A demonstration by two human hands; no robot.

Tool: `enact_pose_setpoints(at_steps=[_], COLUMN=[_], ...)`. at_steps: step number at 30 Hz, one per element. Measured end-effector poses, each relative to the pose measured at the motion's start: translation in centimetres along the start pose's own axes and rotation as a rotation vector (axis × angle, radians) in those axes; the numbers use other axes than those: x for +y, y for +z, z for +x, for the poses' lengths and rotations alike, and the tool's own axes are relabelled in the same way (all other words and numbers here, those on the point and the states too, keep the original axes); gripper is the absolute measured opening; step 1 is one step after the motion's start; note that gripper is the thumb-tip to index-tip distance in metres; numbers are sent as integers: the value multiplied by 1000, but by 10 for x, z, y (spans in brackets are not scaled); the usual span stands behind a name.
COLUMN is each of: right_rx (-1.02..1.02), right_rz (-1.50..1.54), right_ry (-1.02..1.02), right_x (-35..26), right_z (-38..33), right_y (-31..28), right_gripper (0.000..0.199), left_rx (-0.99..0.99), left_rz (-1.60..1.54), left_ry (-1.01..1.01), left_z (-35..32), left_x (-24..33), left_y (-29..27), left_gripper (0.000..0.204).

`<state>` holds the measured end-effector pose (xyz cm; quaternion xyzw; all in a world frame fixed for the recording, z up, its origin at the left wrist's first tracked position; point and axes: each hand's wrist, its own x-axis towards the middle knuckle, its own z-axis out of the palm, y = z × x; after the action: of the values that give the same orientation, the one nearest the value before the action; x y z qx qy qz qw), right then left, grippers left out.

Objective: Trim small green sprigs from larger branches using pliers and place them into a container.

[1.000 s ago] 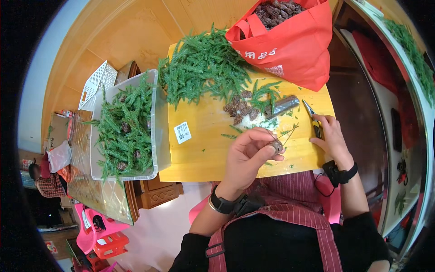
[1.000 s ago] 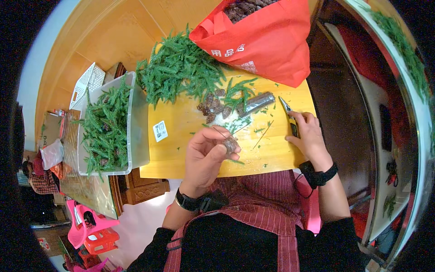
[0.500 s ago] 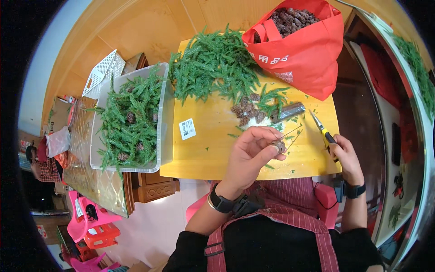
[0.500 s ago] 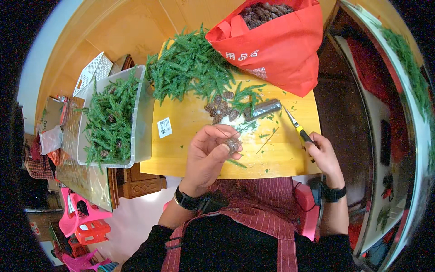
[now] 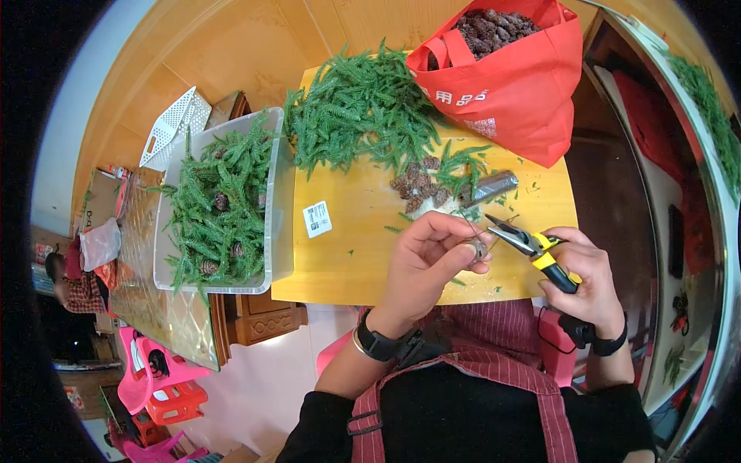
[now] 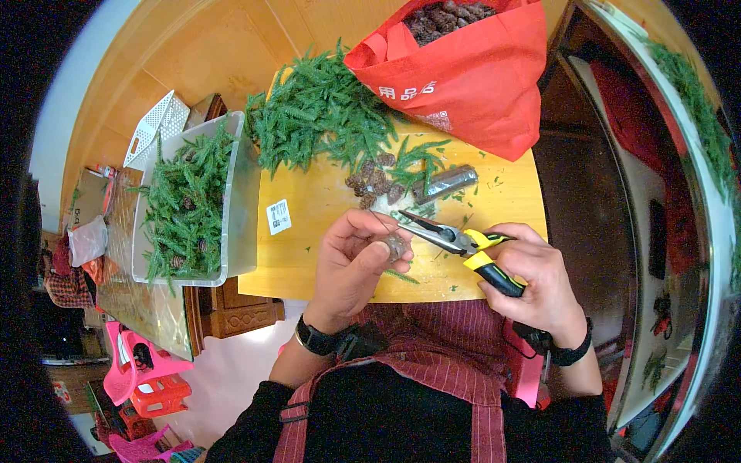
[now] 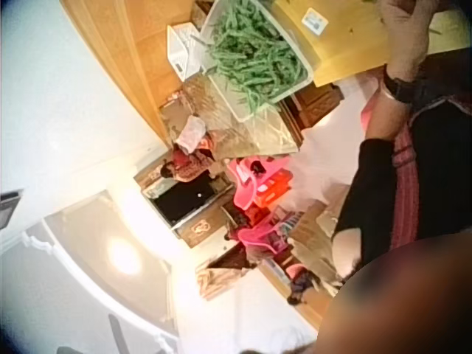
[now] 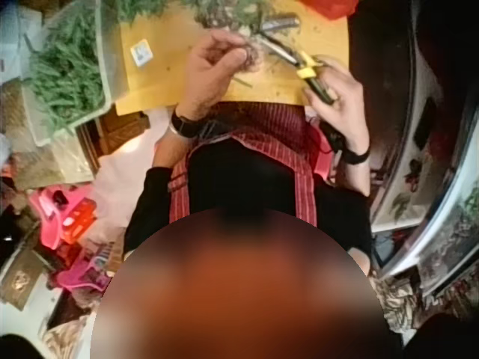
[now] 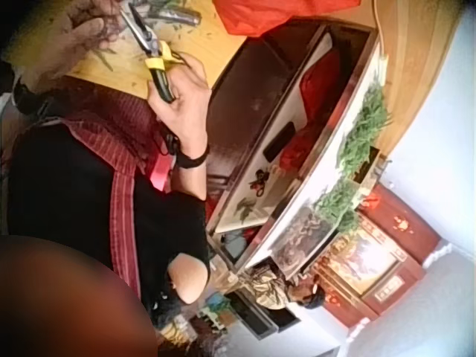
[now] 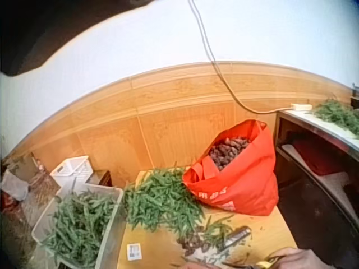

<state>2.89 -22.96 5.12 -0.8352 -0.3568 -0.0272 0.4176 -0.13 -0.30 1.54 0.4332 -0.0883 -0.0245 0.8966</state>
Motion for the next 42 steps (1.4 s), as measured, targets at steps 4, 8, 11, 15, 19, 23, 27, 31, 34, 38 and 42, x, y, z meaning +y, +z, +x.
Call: enact_pose_setpoints(at_steps=[4,8,11,15,19,23,27,31,34,38,42], right_rx=[22,59,79,110,96,82,69,67,64,46,63], right_rz=[-7,-76,-103,-183,-183,-183,-160,-169,-174,-184,-197], right_ry=[20,-45,-67,-100,-93,-98,-85,-85,-78,-76,-83], right_x=[2,0,-2,-5,-5,-7,-8,-10,-10,-10,-11], right_z=[-2,-2,-4,-4,-4,-4,-5,-4,-3,-3,-2], right_y=[4,4,5,8,8,8,6,6,5,4,4], right_gripper=[16,17,18,17,17,16,15,16,16,15,15], left_rx=[-2,17,47,133,131,142,126,85,68,106,100], left_rz=[3,-25,-67,-122,-137,-136,-97,-88,-51,59,87], left_ry=[36,73,87,65,64,66,94,136,156,157,177], left_z=[0,-1,0,0,0,-1,-1,0,-1,-2,-1], left_x=[-2,-4,-6,-9,-11,-10,-8,-4,-4,-4,-3], left_y=[-1,1,2,0,-2,0,0,-5,-4,-3,-3], left_gripper=[14,11,10,8,8,8,9,10,11,11,10])
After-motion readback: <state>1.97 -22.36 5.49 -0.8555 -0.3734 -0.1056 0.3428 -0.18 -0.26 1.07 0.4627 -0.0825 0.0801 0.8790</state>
